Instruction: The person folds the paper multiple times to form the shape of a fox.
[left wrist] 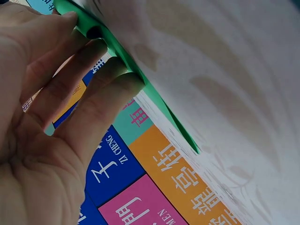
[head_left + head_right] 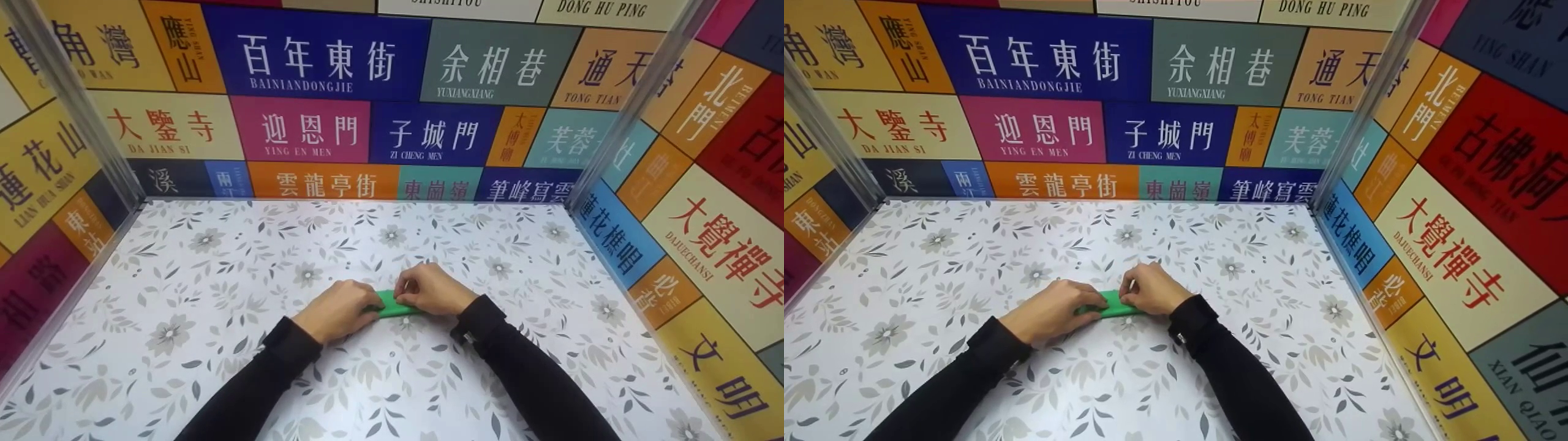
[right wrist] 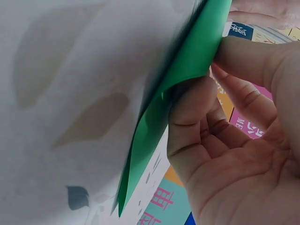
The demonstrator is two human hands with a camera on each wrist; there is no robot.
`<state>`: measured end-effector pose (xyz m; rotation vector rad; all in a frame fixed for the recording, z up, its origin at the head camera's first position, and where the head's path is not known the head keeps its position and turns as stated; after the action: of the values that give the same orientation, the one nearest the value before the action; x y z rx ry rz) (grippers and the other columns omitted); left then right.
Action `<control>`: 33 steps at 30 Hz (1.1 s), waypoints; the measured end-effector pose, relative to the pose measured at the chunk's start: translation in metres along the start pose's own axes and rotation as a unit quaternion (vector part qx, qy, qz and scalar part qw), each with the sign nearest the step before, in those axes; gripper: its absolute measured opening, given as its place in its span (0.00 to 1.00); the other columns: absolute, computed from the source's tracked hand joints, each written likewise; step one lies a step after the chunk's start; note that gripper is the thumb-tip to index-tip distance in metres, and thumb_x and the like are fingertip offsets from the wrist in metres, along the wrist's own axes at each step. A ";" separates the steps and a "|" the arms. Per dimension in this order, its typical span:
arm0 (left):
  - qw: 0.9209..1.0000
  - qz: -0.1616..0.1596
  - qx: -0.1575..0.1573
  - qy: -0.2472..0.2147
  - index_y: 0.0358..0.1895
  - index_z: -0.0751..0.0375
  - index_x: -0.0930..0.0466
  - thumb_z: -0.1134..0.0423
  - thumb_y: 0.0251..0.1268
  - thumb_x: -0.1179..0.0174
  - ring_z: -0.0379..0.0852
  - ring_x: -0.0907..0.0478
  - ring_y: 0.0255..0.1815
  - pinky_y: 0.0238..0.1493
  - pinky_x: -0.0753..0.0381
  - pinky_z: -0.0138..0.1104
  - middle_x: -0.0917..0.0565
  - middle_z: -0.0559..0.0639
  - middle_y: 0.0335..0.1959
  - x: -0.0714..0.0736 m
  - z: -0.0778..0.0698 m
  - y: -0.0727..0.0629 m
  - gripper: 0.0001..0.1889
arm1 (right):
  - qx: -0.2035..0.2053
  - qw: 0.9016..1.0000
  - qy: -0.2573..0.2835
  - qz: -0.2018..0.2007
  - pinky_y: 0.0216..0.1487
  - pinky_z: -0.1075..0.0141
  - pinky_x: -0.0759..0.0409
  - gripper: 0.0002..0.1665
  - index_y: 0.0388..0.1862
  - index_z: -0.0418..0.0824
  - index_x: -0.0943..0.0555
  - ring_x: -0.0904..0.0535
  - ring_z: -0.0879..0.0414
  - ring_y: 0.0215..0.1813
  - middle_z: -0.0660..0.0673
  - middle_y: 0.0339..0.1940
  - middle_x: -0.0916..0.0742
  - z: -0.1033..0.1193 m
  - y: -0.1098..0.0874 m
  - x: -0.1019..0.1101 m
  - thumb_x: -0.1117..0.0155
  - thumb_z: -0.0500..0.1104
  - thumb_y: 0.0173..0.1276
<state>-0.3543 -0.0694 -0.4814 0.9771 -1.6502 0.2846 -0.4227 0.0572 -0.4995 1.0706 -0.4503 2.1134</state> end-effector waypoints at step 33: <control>1.000 0.017 0.009 -0.014 0.52 0.58 0.02 0.65 0.76 0.22 0.51 0.03 0.50 0.58 0.04 0.47 0.02 0.52 0.47 -0.004 0.002 0.000 0.07 | 0.009 1.000 0.011 -0.009 0.40 0.70 0.19 0.02 0.43 0.44 0.04 0.17 0.65 0.34 0.46 0.35 0.05 0.000 -0.004 0.001 0.20 0.37 0.78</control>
<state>-0.3557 -0.0692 -0.4861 0.9710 -1.6926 0.3098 -0.4202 0.0607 -0.4985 1.0568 -0.4116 2.1148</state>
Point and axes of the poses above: each hand's wrist, its own y-axis towards the middle knuckle, its own x-axis out of the back of the hand, z = x × y, the point moved 10 cm from there along y, towards the middle knuckle
